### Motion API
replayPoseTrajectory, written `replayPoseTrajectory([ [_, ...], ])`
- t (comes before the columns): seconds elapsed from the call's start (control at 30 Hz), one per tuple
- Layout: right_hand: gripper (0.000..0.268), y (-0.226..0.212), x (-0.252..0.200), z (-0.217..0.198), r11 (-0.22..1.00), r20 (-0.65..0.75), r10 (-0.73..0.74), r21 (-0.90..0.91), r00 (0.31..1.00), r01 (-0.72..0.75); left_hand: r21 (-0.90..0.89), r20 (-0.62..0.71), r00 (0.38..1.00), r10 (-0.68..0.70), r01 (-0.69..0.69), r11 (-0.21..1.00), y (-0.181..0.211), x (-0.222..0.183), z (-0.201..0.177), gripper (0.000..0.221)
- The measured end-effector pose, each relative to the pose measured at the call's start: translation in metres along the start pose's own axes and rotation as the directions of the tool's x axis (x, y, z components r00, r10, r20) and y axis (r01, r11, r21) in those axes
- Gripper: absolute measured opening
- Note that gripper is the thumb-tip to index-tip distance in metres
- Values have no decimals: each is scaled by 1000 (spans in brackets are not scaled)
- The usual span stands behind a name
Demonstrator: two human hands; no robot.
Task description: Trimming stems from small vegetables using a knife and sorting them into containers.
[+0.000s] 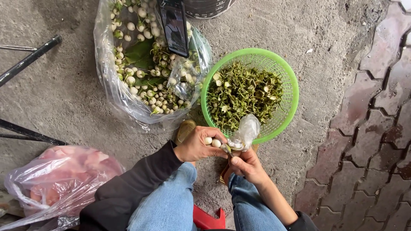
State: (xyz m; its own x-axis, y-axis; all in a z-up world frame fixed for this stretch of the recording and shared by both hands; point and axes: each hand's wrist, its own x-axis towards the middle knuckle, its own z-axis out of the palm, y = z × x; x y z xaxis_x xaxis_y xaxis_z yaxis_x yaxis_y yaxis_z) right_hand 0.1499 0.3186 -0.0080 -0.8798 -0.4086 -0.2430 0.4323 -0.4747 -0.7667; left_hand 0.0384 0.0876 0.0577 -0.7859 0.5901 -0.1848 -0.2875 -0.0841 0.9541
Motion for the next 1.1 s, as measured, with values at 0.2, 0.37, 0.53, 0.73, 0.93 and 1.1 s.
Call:
replayPoseTrajectory([
  [0.2, 32, 2, 1, -1, 803, -20, 90, 593, 996, -61, -443, -38, 988, -151, 119, 888, -15, -2, 14, 35],
  [0.37, 21, -64, 35, 44, 842, -139, 166, 535, 976, -67, -857, 54, 965, -256, 176, 483, -19, -8, 7, 37],
  [0.53, 24, -41, 27, 24, 888, -237, 220, 450, 946, -94, -893, -87, 959, -272, 46, 448, -53, -6, -22, 14],
  [0.73, 31, -47, 28, 26, 855, -312, 291, 508, 904, -100, -468, -498, 837, -227, -40, 883, -58, -4, -112, 14],
  [0.93, 27, -45, 31, 27, 863, -339, 309, 493, 888, -112, 480, -767, 631, 116, 445, 756, -115, -11, -173, 9],
  [1.1, 39, -50, 38, 37, 870, -332, 308, 478, 892, -123, 812, -465, 878, 116, 371, 450, -143, 7, -164, 23],
])
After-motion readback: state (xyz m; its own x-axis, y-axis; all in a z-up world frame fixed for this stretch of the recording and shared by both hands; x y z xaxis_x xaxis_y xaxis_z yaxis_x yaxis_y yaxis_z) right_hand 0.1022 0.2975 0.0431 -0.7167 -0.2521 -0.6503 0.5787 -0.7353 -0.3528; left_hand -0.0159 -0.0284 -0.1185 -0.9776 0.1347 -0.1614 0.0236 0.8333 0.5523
